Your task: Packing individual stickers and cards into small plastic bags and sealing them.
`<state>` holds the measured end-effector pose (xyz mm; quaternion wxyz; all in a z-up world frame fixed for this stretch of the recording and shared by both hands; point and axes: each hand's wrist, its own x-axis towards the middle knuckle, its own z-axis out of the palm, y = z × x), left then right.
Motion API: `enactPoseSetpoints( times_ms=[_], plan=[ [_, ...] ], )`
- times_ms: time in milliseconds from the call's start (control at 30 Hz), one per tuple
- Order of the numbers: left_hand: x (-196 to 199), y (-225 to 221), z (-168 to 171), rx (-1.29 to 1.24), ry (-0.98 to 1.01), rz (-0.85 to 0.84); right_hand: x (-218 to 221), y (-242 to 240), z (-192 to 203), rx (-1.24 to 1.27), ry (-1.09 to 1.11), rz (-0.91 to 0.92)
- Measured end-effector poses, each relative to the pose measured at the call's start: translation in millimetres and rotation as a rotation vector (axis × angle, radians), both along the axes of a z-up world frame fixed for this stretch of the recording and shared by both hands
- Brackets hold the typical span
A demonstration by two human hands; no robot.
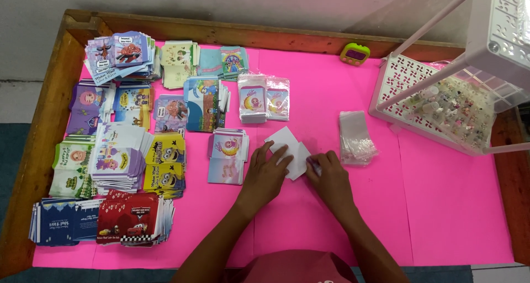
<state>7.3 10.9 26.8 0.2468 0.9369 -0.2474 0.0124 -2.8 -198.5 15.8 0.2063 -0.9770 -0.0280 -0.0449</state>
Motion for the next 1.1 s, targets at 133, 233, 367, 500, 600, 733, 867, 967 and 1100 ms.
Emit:
enactPoseSetpoints(
  times_ms=[133,233,367,500,600,733,867,967,1100],
  plan=[
    [-2,-1,-2,0.04,-0.015,0.071,-22,17,11,-0.022,0.016,0.022],
    [-2,0,-6,0.059,-0.012,0.105,-31,28,16,0.073,0.057,0.098],
    [-2,-1,-11,0.086,-0.038,0.104,-24,21,23,0.258,0.121,0.192],
    [-2,-2,-11,0.086,-0.034,0.1,-12,1,13,0.262,0.036,0.075],
    [-3,-2,-6,0.088,-0.052,0.093,-15,7,9,0.145,-0.038,0.054],
    [-2,-3,-6,0.079,-0.06,0.067,-22,18,15,0.221,-0.01,0.133],
    [-2,-2,0,0.051,-0.005,-0.016,-7,3,10,0.28,0.057,0.127],
    [-1,-2,-1,0.047,0.008,-0.04,14,-7,-2,0.185,-0.017,0.081],
    [0,-2,1,0.059,0.012,-0.054,35,2,-12,0.155,-0.119,0.08]
  ],
)
